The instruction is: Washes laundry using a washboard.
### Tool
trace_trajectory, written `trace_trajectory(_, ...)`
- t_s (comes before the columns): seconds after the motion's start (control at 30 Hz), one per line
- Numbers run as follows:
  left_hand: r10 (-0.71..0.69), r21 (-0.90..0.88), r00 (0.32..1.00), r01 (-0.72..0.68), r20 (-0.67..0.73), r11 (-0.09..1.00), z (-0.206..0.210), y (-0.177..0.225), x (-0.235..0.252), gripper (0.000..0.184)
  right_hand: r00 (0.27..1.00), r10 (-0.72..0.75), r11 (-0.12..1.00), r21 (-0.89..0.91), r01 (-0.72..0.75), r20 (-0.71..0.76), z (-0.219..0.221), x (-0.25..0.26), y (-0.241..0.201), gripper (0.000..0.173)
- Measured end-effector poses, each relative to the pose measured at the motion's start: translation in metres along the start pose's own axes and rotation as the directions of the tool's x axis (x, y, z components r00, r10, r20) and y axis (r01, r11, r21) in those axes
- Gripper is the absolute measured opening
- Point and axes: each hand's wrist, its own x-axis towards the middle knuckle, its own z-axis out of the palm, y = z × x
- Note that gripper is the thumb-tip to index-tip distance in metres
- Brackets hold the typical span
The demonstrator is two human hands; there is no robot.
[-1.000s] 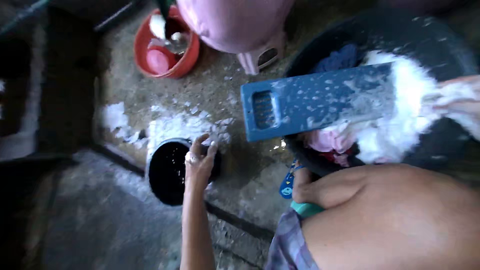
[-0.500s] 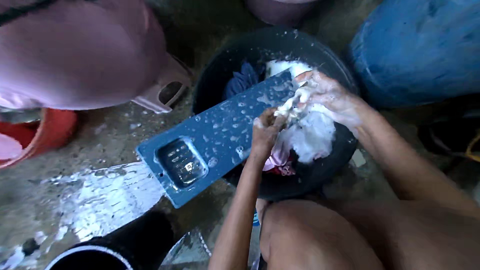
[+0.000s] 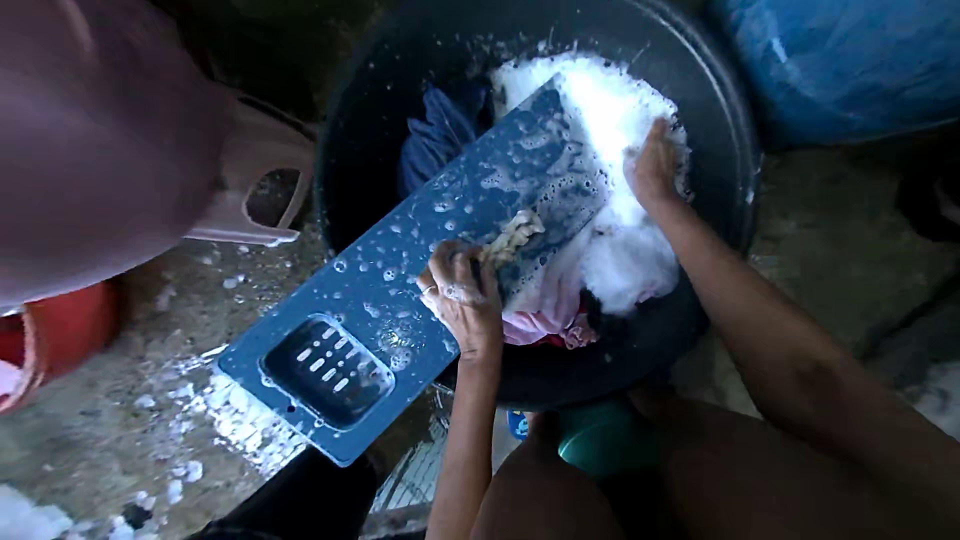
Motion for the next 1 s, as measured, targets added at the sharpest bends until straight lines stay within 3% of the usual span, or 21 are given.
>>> trace_trajectory(0.07, 0.028, -0.009, 0.998, -0.028, -0.050, 1.000, 0.005, -0.005, -0.003, 0.024, 1.000, 0.010, 0.995, 0.101, -0.008, -0.023, -0.004, -0.014, -0.016, 0.066)
trace_trajectory(0.17, 0.021, 0.035, 0.996, -0.018, -0.084, 0.999, 0.012, -0.003, -0.014, 0.023, 0.951, -0.302, 0.938, 0.158, 0.310, -0.071, -0.006, -0.086, -0.052, 0.056)
trace_trajectory(0.23, 0.034, 0.075, 0.993, -0.026, -0.114, 0.997, 0.015, -0.004, -0.019, 0.022, 0.790, -0.609, 0.771, 0.174, 0.612, -0.079, 0.016, -0.147, -0.069, 0.048)
trace_trajectory(0.3, 0.082, 0.087, 0.983, -0.069, -0.164, 0.994, 0.018, -0.006, -0.020, 0.025, 0.642, -0.764, 0.643, 0.146, 0.752, 0.057, 0.043, -0.168, -0.067, 0.045)
trace_trajectory(0.37, 0.115, 0.102, 0.980, -0.099, -0.164, 0.990, 0.020, -0.009, -0.020, 0.023, 0.697, -0.704, 0.709, 0.072, 0.702, 0.140, 0.049, -0.136, -0.054, 0.051)
trace_trajectory(0.43, 0.107, 0.101, 0.989, -0.097, -0.103, 0.990, 0.020, -0.008, -0.017, 0.023, 0.816, -0.569, 0.815, -0.058, 0.576, 0.103, 0.040, -0.088, -0.048, 0.051)
trace_trajectory(0.47, 0.104, 0.107, 0.991, -0.094, -0.089, 0.990, 0.020, -0.007, -0.015, 0.024, 0.840, -0.539, 0.836, -0.081, 0.543, 0.064, 0.034, -0.077, -0.051, 0.050)
trace_trajectory(0.53, 0.091, 0.105, 0.990, -0.080, -0.110, 0.991, 0.022, -0.003, -0.011, 0.024, 0.774, -0.628, 0.778, -0.036, 0.627, -0.085, 0.035, -0.093, -0.061, 0.046)
trace_trajectory(0.63, 0.061, 0.072, 0.991, -0.053, -0.115, 0.996, 0.020, -0.003, -0.012, 0.034, 0.570, -0.816, 0.562, 0.103, 0.821, -0.096, 0.060, -0.156, -0.065, 0.043)
trace_trajectory(0.67, 0.082, 0.070, 0.990, -0.074, -0.118, 0.995, 0.020, -0.004, -0.013, 0.032, 0.592, -0.805, 0.586, 0.120, 0.802, -0.025, 0.063, -0.156, -0.058, 0.045)
trace_trajectory(0.73, 0.116, 0.082, 0.988, -0.107, -0.107, 0.991, 0.020, -0.005, -0.013, 0.025, 0.788, -0.606, 0.792, -0.001, 0.610, 0.108, 0.046, -0.111, -0.044, 0.049)
trace_trajectory(0.8, 0.137, 0.103, 0.984, -0.125, -0.118, 0.987, 0.020, -0.005, -0.015, 0.023, 0.946, -0.318, 0.936, -0.141, 0.324, 0.061, 0.018, -0.056, -0.036, 0.054)
trace_trajectory(0.83, 0.138, 0.111, 0.981, -0.124, -0.133, 0.986, 0.021, -0.004, -0.013, 0.024, 0.961, -0.277, 0.953, -0.132, 0.274, -0.003, 0.007, -0.049, -0.037, 0.052)
trace_trajectory(0.9, 0.123, 0.117, 0.979, -0.104, -0.161, 0.988, 0.025, -0.001, -0.012, 0.026, 0.892, -0.439, 0.898, -0.052, 0.436, -0.106, 0.006, -0.089, -0.047, 0.047)
trace_trajectory(0.93, 0.110, 0.114, 0.981, -0.093, -0.157, 0.989, 0.024, 0.000, -0.015, 0.027, 0.828, -0.558, 0.829, 0.018, 0.560, -0.050, 0.015, -0.130, -0.049, 0.044)
trace_trajectory(1.0, 0.090, 0.097, 0.983, -0.075, -0.161, 0.992, 0.024, -0.001, -0.011, 0.031, 0.637, -0.770, 0.633, 0.104, 0.767, -0.018, 0.046, -0.167, -0.056, 0.049)
